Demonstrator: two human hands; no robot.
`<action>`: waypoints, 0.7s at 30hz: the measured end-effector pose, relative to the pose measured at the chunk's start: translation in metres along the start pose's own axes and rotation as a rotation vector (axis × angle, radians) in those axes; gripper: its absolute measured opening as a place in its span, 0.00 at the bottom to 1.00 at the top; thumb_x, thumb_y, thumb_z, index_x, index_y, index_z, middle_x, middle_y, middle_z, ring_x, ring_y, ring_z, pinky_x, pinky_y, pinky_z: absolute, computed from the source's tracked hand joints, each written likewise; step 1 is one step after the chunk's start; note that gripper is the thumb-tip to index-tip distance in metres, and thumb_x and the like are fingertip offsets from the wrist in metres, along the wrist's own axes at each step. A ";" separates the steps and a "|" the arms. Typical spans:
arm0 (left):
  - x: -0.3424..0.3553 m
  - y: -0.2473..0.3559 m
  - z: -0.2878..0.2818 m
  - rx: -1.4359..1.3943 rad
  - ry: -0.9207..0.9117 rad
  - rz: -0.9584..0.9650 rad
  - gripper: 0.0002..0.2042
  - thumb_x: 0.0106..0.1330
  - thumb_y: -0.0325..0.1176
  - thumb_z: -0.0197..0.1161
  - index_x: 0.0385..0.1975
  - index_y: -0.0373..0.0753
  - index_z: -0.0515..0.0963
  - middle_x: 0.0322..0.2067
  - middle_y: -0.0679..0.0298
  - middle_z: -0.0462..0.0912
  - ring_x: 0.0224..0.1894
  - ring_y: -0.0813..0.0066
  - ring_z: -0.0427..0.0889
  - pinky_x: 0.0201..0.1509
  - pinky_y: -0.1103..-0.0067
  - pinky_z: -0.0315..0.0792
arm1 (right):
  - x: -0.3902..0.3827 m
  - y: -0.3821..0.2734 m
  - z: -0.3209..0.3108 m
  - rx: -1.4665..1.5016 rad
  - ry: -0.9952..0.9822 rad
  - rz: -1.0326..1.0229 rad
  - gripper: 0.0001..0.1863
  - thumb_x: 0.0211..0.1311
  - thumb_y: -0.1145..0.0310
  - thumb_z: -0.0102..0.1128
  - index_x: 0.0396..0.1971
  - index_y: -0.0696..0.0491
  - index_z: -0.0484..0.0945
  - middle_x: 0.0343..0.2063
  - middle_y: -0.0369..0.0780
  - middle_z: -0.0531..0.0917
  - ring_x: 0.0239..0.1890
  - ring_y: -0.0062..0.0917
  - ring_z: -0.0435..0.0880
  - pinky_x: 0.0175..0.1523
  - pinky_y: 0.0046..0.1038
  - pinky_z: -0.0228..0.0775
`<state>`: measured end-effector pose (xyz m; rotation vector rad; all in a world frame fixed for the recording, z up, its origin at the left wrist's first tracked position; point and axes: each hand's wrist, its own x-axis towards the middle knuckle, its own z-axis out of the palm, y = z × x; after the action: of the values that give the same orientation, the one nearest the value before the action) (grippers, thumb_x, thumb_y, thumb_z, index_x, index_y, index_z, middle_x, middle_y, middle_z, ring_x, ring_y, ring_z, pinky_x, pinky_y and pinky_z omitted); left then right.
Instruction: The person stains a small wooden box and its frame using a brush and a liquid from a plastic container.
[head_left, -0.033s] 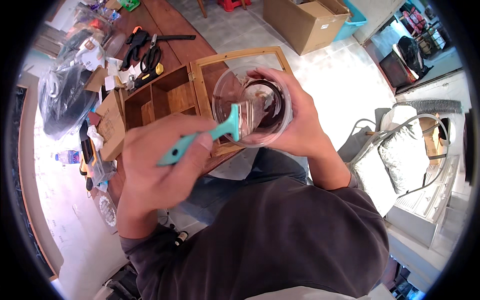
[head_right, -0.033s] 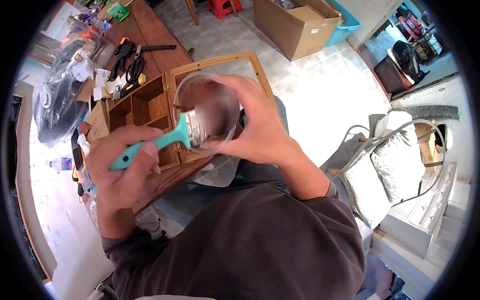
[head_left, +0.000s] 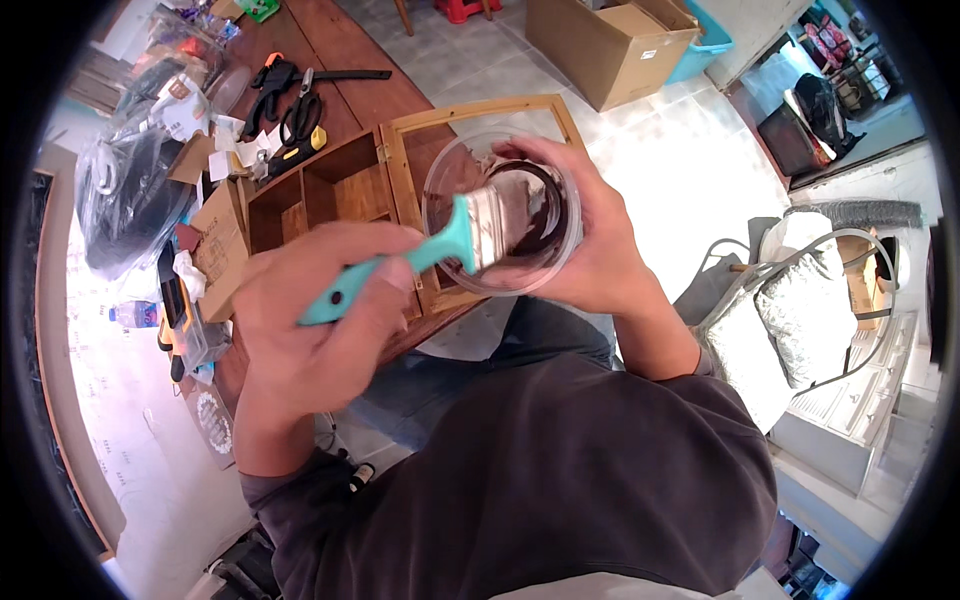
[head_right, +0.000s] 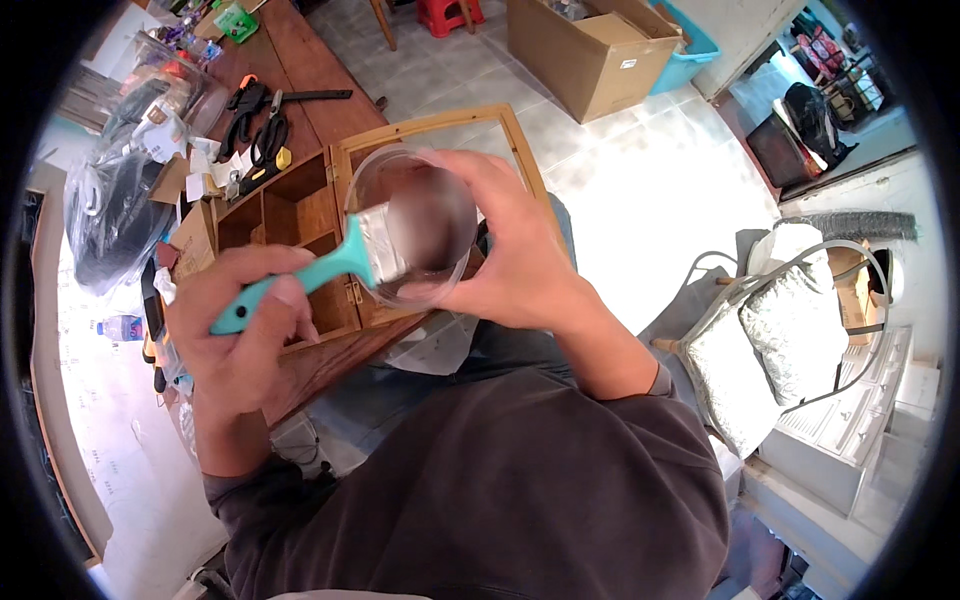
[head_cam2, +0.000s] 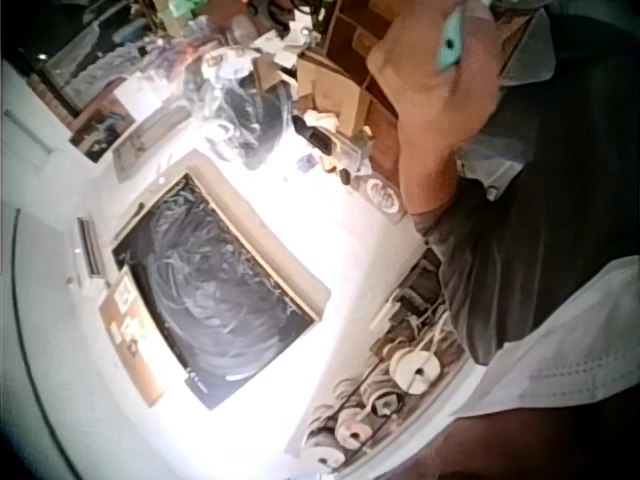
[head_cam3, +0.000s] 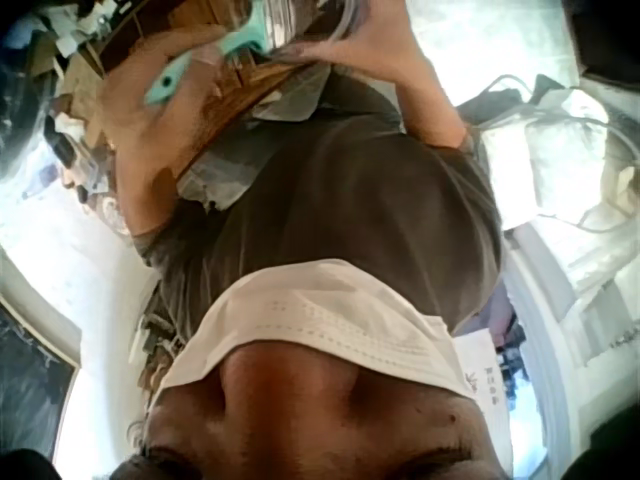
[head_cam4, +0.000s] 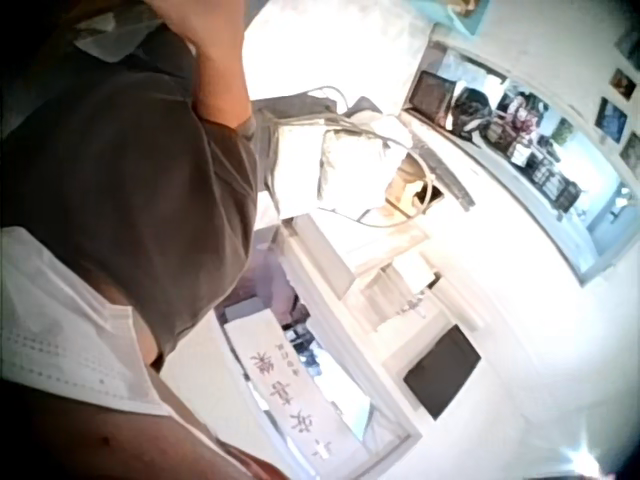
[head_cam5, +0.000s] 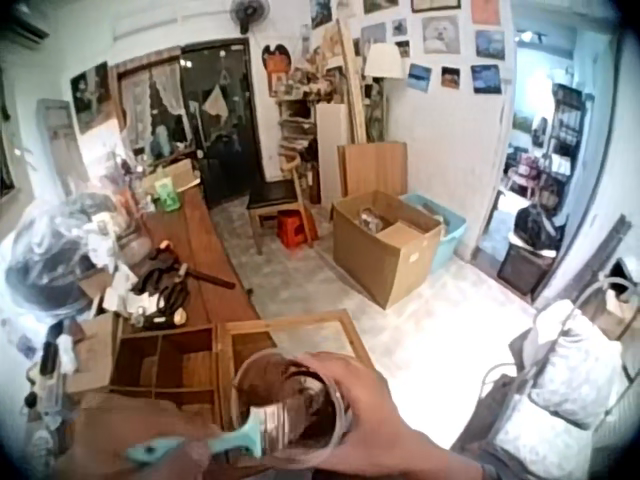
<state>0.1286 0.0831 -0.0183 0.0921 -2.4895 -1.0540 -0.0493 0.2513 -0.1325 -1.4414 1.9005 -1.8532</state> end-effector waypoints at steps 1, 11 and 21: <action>-0.002 -0.004 0.000 -0.114 0.093 -0.085 0.08 0.64 0.20 0.65 0.41 0.30 0.83 0.24 0.59 0.83 0.22 0.72 0.81 0.26 0.79 0.72 | 0.001 -0.001 0.002 0.020 0.006 0.013 0.51 0.35 0.60 0.86 0.65 0.52 0.71 0.58 0.44 0.77 0.60 0.40 0.77 0.64 0.37 0.70; 0.004 -0.014 0.005 -0.222 -0.032 -0.153 0.08 0.66 0.22 0.64 0.43 0.30 0.83 0.26 0.61 0.84 0.25 0.79 0.82 0.26 0.83 0.74 | 0.007 0.000 0.002 0.019 -0.083 0.022 0.57 0.34 0.65 0.90 0.68 0.57 0.65 0.62 0.45 0.76 0.64 0.32 0.76 0.69 0.34 0.68; 0.015 -0.060 -0.003 -0.761 0.148 -0.496 0.11 0.71 0.28 0.61 0.47 0.27 0.80 0.24 0.62 0.78 0.23 0.81 0.74 0.23 0.79 0.78 | 0.010 0.004 -0.007 -0.004 0.006 0.226 0.55 0.35 0.64 0.88 0.67 0.60 0.66 0.60 0.47 0.78 0.63 0.32 0.77 0.69 0.34 0.67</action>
<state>0.1102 0.0353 -0.0531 0.5439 -1.8142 -2.0365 -0.0610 0.2486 -0.1288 -1.1663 1.9776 -1.7525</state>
